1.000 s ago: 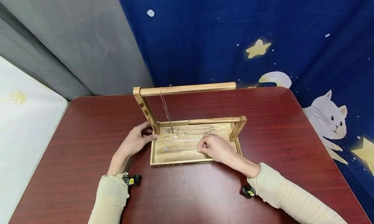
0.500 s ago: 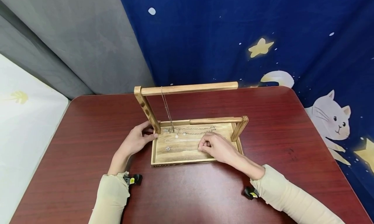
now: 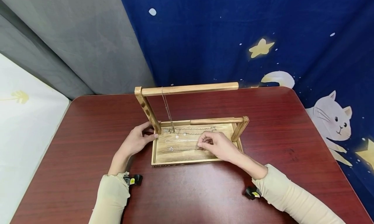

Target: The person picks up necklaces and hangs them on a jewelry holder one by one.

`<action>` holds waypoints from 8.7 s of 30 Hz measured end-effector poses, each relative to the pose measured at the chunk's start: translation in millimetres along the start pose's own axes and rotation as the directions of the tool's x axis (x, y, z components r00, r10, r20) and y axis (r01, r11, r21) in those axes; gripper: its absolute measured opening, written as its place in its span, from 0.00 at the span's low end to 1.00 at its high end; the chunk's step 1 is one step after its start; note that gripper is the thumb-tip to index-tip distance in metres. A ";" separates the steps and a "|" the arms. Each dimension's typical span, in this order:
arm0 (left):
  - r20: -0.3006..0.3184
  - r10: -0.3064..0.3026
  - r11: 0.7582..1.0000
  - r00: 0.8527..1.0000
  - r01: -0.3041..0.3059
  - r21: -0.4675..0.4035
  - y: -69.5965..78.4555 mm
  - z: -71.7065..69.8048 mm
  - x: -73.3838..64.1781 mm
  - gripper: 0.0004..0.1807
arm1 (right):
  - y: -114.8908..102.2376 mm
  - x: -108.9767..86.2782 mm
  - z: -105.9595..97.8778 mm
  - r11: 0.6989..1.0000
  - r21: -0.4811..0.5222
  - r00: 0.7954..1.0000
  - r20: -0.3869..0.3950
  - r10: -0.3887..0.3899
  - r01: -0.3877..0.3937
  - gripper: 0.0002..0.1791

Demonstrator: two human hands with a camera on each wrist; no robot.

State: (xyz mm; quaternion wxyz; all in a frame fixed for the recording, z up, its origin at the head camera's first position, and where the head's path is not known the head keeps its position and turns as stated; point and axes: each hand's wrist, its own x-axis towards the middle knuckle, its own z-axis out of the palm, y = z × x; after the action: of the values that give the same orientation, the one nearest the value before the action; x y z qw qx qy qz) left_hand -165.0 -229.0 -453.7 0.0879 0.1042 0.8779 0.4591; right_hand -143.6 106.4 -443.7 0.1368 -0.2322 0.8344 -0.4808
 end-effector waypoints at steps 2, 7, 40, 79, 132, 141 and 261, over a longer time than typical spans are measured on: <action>0.001 -0.002 1.000 1.000 0.002 0.008 -0.1 0.3 -0.1 0.25 | -1.6 0.4 -1.3 0.998 0.063 1.000 0.015 0.015 -0.016 0.05; 0.006 -0.010 1.000 1.000 0.010 0.005 -0.2 0.3 -0.2 0.25 | -6.8 0.8 -6.0 0.986 0.165 0.999 0.045 0.030 -0.037 0.04; 0.018 -0.031 0.999 0.999 0.031 -0.012 0.2 -0.4 -0.2 0.24 | -41.4 -8.7 -25.8 0.957 0.288 0.995 0.094 0.010 -0.037 0.09; 0.018 -0.023 0.999 1.000 0.023 -0.030 -0.6 -0.1 -0.2 0.24 | -61.1 -27.0 -44.9 0.946 0.322 0.999 -0.018 -0.041 0.045 0.05; 0.024 -0.008 0.998 1.000 0.010 -0.062 -3.4 0.8 0.8 0.26 | -59.6 -53.6 -98.3 0.857 0.473 0.965 -0.247 -0.092 0.203 0.06; 0.026 -0.027 0.997 0.999 0.028 -0.068 -2.5 1.2 0.8 0.26 | -60.8 -57.8 -109.3 0.802 0.543 0.958 -0.258 -0.123 0.249 0.07; 0.026 0.001 0.998 1.000 0.001 -0.058 1.0 -0.8 2.1 0.28 | -104.5 -5.6 -160.4 0.778 0.585 0.972 -0.171 -0.158 0.229 0.28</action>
State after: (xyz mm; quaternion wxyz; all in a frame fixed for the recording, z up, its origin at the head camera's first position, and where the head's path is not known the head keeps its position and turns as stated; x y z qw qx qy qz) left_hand -167.2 -228.6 -452.5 0.1021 0.1075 0.8629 0.4831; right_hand -184.5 183.0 -273.0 0.1059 -0.2341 0.6169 -0.7439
